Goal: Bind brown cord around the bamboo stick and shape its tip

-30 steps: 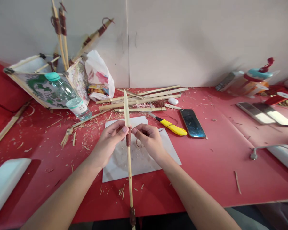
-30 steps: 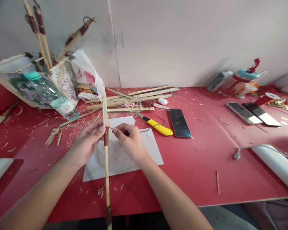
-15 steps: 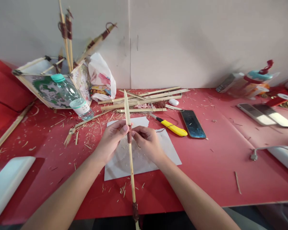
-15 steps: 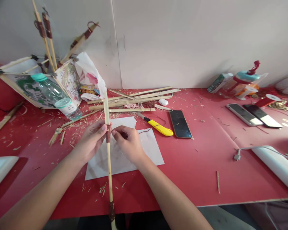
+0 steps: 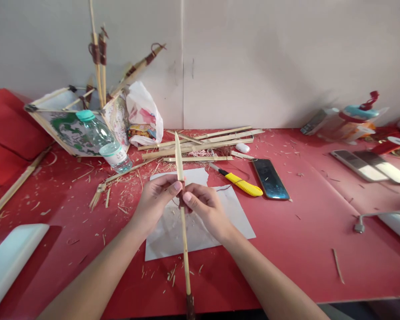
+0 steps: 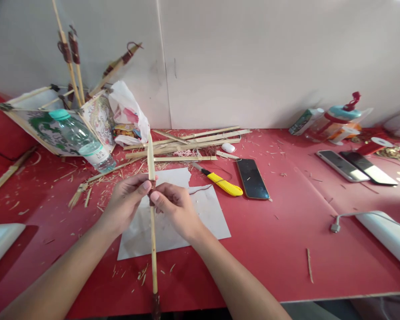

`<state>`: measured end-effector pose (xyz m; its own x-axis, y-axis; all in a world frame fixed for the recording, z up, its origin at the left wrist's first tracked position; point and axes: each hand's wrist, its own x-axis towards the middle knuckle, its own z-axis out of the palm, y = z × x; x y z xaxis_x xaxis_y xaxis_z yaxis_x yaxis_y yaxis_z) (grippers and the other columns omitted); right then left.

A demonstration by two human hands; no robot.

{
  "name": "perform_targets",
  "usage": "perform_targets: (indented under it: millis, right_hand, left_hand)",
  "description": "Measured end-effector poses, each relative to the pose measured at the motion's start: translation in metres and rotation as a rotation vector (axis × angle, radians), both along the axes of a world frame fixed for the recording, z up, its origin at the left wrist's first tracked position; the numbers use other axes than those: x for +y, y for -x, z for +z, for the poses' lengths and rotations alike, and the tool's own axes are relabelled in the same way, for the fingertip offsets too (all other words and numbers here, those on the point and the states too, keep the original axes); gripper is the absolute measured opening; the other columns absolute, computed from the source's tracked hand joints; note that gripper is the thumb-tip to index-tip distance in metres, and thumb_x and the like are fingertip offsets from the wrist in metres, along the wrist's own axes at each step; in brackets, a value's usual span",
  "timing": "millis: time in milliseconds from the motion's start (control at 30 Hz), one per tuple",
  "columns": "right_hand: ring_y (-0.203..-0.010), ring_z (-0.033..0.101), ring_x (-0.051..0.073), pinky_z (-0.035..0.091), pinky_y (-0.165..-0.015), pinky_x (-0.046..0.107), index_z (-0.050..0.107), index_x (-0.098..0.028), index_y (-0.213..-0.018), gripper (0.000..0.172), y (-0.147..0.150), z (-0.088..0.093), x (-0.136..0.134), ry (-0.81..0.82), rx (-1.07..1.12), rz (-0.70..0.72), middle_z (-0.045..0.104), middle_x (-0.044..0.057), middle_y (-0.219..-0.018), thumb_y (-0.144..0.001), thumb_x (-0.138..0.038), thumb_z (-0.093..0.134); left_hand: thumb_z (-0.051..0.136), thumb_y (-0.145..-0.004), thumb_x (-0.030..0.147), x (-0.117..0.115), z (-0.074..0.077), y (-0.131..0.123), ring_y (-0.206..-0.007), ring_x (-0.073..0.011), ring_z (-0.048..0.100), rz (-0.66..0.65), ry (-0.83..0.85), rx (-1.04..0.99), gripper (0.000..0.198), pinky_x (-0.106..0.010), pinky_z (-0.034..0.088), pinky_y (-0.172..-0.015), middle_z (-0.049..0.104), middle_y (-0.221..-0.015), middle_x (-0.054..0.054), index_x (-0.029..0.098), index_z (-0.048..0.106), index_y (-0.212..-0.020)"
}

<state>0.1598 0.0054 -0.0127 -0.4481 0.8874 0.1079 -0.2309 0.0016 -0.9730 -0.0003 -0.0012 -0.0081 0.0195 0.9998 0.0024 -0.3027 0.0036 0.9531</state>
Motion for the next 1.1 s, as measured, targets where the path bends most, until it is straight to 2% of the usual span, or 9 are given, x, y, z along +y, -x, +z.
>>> perform_targets:
  millis: [100, 200, 333, 467, 667, 867, 967, 1100]
  right_hand:
    - [-0.064, 0.061, 0.014, 0.045, -0.057, 0.026, 0.066, -0.019, -0.087, 0.035, 0.003, 0.0, -0.001, 0.144, 0.06, 0.04, 0.062, 0.0, -0.075, -0.08, -0.049, 0.083]
    - [-0.062, 0.062, 0.014, 0.044, -0.053, 0.025, 0.063, -0.02, -0.082, 0.037, 0.002, 0.003, -0.001, 0.21, 0.075, 0.019, 0.062, -0.001, -0.071, -0.076, -0.048, 0.086]
    - [-0.056, 0.054, 0.011, 0.041, -0.052, 0.024, 0.061, -0.021, -0.078, 0.038, -0.003, 0.01, 0.001, 0.206, 0.056, -0.067, 0.06, -0.003, -0.064, -0.074, -0.048, 0.087]
    - [-0.057, 0.053, 0.011, 0.04, -0.053, 0.025, 0.062, -0.021, -0.078, 0.037, -0.004, 0.011, 0.002, 0.194, 0.035, -0.091, 0.06, -0.003, -0.065, -0.072, -0.047, 0.088]
    - [-0.057, 0.047, 0.009, 0.038, -0.054, 0.024, 0.06, -0.02, -0.074, 0.038, -0.003, 0.012, 0.002, 0.201, 0.07, -0.084, 0.054, -0.005, -0.065, -0.067, -0.041, 0.092]
    - [-0.054, 0.052, 0.01, 0.039, -0.05, 0.024, 0.049, -0.023, -0.076, 0.048, 0.0, 0.014, 0.0, 0.262, 0.093, 0.002, 0.056, -0.007, -0.065, -0.065, -0.039, 0.094]
    - [-0.054, 0.044, 0.007, 0.037, -0.051, 0.023, 0.045, -0.023, -0.072, 0.053, 0.002, 0.013, -0.001, 0.218, 0.149, -0.054, 0.052, -0.008, -0.065, -0.063, -0.035, 0.096]
    - [-0.062, 0.045, 0.009, 0.038, -0.058, 0.024, 0.044, -0.021, -0.068, 0.054, 0.003, 0.012, -0.001, 0.176, 0.233, -0.12, 0.052, -0.007, -0.068, -0.062, -0.03, 0.097]
  left_hand:
    - [0.082, -0.082, 0.039, -0.001, 0.002, 0.001, -0.059, -0.0131, 0.06, -0.026, 0.045, -0.044, 0.028, -0.025, 0.052, -0.05, 0.067, -0.075, -0.001, 0.02, 0.077, -0.102]
    - [0.08, -0.086, 0.038, -0.001, 0.006, 0.003, -0.07, -0.0126, 0.062, 0.04, 0.047, -0.067, 0.026, -0.022, 0.053, -0.06, 0.066, -0.078, -0.002, 0.02, 0.078, -0.103]
    - [0.079, -0.086, 0.031, -0.004, 0.015, 0.003, -0.075, -0.0113, 0.061, 0.083, 0.019, -0.07, 0.017, -0.02, 0.051, -0.07, 0.066, -0.076, -0.002, 0.02, 0.078, -0.098]
    - [0.078, -0.085, 0.027, -0.008, 0.02, 0.001, -0.072, -0.0122, 0.06, 0.087, -0.018, -0.038, 0.011, -0.022, 0.05, -0.069, 0.068, -0.076, -0.002, 0.02, 0.077, -0.094]
    - [0.076, -0.087, 0.027, -0.009, 0.016, 0.002, -0.071, -0.0117, 0.057, 0.128, -0.037, 0.001, 0.009, -0.022, 0.046, -0.064, 0.067, -0.077, -0.002, 0.022, 0.076, -0.095]
    - [0.073, -0.091, 0.032, -0.016, 0.019, 0.002, -0.06, -0.0103, 0.05, 0.146, -0.129, 0.174, 0.01, -0.024, 0.04, -0.054, 0.068, -0.079, -0.002, 0.023, 0.073, -0.096]
    - [0.072, -0.093, 0.033, -0.022, 0.022, -0.003, -0.063, -0.0113, 0.054, 0.163, -0.164, 0.301, 0.01, -0.024, 0.043, -0.056, 0.069, -0.082, -0.002, 0.024, 0.072, -0.095]
    - [0.071, -0.093, 0.035, -0.026, 0.021, -0.009, -0.071, -0.0128, 0.061, 0.141, -0.164, 0.376, 0.011, -0.023, 0.048, -0.061, 0.069, -0.084, -0.002, 0.024, 0.071, -0.095]
